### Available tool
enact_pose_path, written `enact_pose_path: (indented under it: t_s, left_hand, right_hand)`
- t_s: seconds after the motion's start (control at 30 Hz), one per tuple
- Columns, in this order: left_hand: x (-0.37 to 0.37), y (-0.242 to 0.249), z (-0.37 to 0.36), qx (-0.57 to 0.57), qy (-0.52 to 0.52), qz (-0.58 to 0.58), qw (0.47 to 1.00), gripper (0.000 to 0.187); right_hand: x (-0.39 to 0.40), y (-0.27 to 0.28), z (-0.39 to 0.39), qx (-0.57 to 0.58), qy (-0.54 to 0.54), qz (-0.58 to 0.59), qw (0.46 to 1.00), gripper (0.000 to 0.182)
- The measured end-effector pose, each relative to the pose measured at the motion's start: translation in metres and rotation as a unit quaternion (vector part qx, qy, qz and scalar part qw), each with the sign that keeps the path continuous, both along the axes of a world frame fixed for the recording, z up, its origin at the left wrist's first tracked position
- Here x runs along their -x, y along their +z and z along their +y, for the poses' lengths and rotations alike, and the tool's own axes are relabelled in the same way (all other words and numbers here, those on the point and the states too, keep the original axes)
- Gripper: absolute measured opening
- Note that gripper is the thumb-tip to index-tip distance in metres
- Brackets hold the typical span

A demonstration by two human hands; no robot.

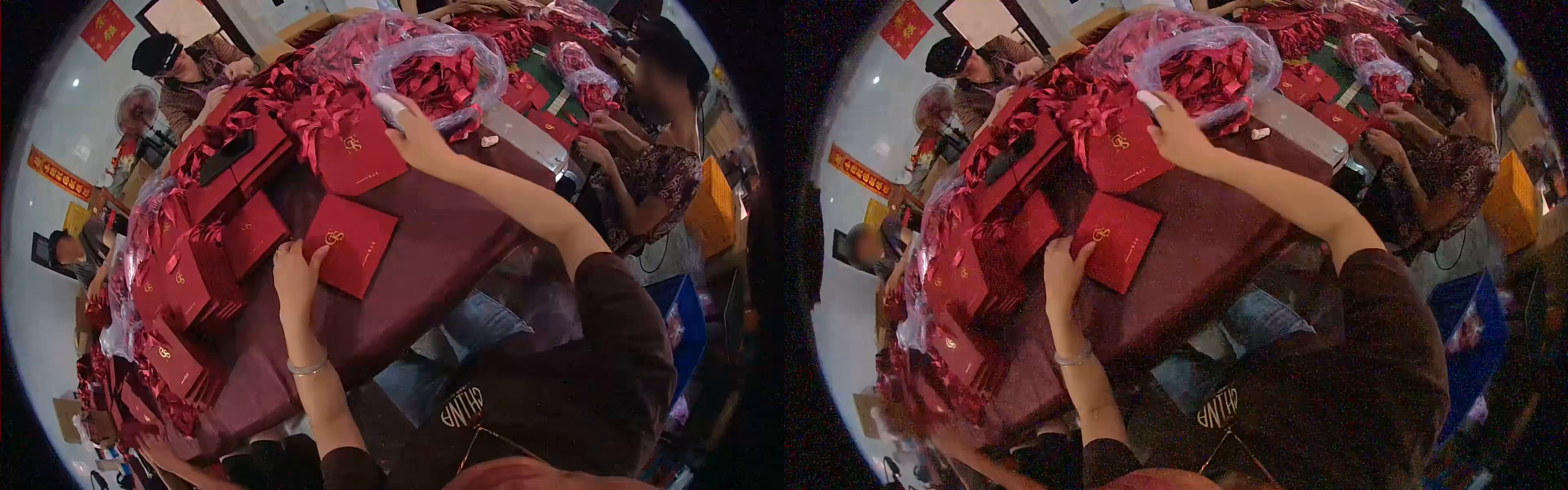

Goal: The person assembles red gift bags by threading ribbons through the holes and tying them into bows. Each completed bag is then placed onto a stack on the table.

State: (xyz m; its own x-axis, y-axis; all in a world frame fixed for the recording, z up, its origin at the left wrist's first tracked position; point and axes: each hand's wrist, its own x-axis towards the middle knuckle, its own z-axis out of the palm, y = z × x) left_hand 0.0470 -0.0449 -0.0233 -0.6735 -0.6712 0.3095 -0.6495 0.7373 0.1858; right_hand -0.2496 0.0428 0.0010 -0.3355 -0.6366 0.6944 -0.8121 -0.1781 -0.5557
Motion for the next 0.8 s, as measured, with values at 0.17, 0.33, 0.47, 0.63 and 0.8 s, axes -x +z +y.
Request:
enact_pose_path:
  t_s: [0.17,0.33,0.47,0.63,0.8]
  left_hand:
    - [0.006,0.007,0.016,0.02,0.034,0.011,0.999,0.053]
    - [0.016,0.023,0.034,-0.036,0.049,0.011,0.998,0.048]
    - [0.017,0.031,0.031,-0.167,0.037,0.072,0.983,0.047]
    - [0.017,0.026,0.031,-0.238,0.015,0.109,0.965,0.044]
    - [0.015,0.017,0.025,-0.259,-0.004,0.086,0.962,0.044]
  right_hand:
    - [0.089,0.011,0.028,-0.025,-0.143,0.193,0.97,0.023]
    - [0.125,0.011,0.013,-0.087,-0.096,0.245,0.961,0.016]
    - [0.117,0.006,-0.005,-0.209,-0.074,0.309,0.925,0.013]
    - [0.118,-0.01,-0.011,-0.258,-0.16,0.318,0.898,0.026]
    - [0.115,-0.001,-0.012,-0.061,-0.091,0.339,0.935,0.021]
